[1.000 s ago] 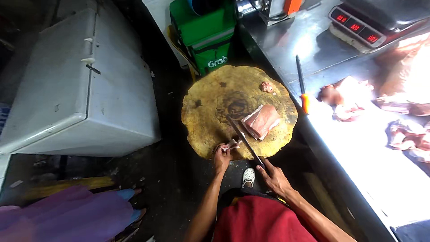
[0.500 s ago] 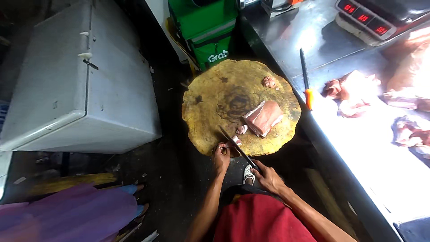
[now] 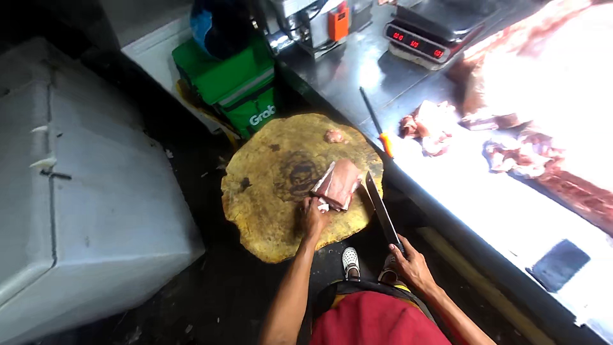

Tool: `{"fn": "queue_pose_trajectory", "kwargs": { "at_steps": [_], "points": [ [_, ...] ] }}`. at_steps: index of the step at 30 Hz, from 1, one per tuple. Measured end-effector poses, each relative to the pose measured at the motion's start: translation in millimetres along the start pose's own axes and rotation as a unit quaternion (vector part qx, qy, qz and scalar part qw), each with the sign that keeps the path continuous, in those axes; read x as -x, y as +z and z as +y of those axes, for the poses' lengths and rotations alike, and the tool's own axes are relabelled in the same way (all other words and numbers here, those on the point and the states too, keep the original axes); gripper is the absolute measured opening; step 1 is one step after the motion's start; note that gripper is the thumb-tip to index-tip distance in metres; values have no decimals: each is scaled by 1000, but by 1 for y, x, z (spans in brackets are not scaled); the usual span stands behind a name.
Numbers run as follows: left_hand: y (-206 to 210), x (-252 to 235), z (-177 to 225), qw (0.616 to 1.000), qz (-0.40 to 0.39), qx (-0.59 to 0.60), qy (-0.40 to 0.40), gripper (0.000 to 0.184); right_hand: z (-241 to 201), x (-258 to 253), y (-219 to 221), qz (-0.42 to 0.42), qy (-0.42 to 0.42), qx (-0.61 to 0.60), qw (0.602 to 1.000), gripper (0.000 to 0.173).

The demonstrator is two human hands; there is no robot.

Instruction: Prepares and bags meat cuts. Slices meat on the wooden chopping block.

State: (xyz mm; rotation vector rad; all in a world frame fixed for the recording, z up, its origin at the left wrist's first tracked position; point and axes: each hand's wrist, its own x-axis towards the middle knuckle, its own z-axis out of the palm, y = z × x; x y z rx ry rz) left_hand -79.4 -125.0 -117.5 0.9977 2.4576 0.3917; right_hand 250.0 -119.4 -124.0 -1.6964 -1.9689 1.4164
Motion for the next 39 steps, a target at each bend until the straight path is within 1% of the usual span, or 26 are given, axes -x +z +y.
{"fn": "queue_pose_trajectory", "kwargs": {
  "at_steps": [3,6,7,9,11,14,17,21,23,24,25,26,28,30,32,33,35,36,37,38,39],
  "points": [
    [8,0,-21,998,21,-2,65,51,30,23,-22,-36,12,-26,999,51],
    [12,6,-27,993,22,33,107,46,60,56,-40,-61,20,0,998,53],
    [12,13,-23,994,9,56,98,45,71,68,-45,-68,28,6,997,53],
    [10,31,-5,992,-28,115,53,45,93,93,-53,-77,51,12,996,52],
    [17,54,20,976,-52,209,42,43,113,117,-62,-83,74,14,994,52],
    [36,96,94,928,-111,343,92,39,149,148,-79,-84,101,16,991,53],
    [59,145,195,881,-203,381,193,39,176,172,-103,-89,115,16,989,52],
    [110,237,338,808,-339,321,360,40,209,212,-133,-61,134,-2,989,50],
    [140,291,404,759,-394,289,429,39,225,228,-143,-46,141,-21,989,51],
    [157,319,435,729,-417,282,464,38,232,236,-147,-38,145,-33,988,52],
    [173,347,464,703,-431,272,496,36,239,243,-150,-30,150,-44,987,52],
    [189,374,492,685,-436,255,525,33,245,250,-153,-21,153,-56,986,52],
    [215,427,540,663,-446,203,566,29,254,264,-159,-2,152,-79,985,51],
    [248,470,577,651,-444,152,597,29,264,275,-160,24,146,-91,985,51],
    [284,504,606,657,-438,88,607,31,274,281,-158,50,142,-106,983,52],
    [293,518,619,666,-440,36,601,34,277,284,-158,63,141,-117,981,52],
    [293,542,644,676,-464,-106,563,44,283,287,-157,80,137,-135,978,53],
    [309,544,650,676,-461,-144,557,47,286,288,-157,83,134,-142,977,54],
    [347,531,643,668,-424,-82,606,47,288,290,-156,84,133,-145,977,55],
    [371,518,641,658,-417,-43,625,48,291,291,-155,85,129,-147,977,55],
    [377,510,643,649,-422,-32,632,47,293,290,-155,86,127,-151,977,54]
  ]
}}
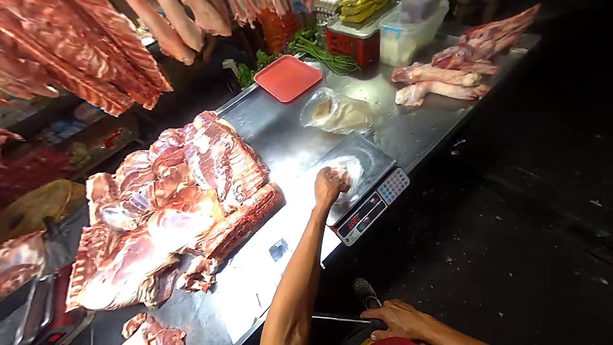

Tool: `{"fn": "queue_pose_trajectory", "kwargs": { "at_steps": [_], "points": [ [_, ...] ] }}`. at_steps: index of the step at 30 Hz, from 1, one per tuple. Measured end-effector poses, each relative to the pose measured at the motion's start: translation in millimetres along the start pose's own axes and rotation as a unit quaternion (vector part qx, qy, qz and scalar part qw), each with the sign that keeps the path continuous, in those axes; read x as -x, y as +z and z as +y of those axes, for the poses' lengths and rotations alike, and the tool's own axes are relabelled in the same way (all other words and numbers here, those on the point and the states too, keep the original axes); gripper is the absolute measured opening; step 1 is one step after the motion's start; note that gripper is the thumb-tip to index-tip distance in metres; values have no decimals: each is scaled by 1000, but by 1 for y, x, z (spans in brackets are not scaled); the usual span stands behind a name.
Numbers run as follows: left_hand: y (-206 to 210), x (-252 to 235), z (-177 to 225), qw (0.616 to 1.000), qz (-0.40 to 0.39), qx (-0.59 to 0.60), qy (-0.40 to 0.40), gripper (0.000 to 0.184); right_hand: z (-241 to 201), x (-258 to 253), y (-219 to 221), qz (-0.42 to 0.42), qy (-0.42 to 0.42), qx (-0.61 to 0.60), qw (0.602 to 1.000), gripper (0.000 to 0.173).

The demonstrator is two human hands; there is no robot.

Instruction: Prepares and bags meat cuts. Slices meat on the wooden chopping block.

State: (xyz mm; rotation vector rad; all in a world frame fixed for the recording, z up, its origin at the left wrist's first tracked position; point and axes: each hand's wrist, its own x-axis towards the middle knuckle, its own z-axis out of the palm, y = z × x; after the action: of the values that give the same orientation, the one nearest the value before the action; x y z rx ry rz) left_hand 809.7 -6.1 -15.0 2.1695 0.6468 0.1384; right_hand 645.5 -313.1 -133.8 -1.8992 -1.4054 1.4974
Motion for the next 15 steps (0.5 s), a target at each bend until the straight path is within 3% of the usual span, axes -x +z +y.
{"fn": "queue_pose_trajectory", "kwargs": {
  "at_steps": [4,8,12,15],
  "points": [
    [-42,49,-20,995,67,56,45,39,2,-11,-6,-20,-13,6,1000,53],
    [-92,170,-99,968,222,117,4,36,-7,-33,-16,-59,-50,42,996,51],
    [-125,351,-197,895,400,63,-187,30,-25,-62,-23,-117,-67,74,988,54],
    [-127,487,-235,775,505,56,-375,30,-41,-82,-22,-144,-80,92,982,57]
  ]
}}
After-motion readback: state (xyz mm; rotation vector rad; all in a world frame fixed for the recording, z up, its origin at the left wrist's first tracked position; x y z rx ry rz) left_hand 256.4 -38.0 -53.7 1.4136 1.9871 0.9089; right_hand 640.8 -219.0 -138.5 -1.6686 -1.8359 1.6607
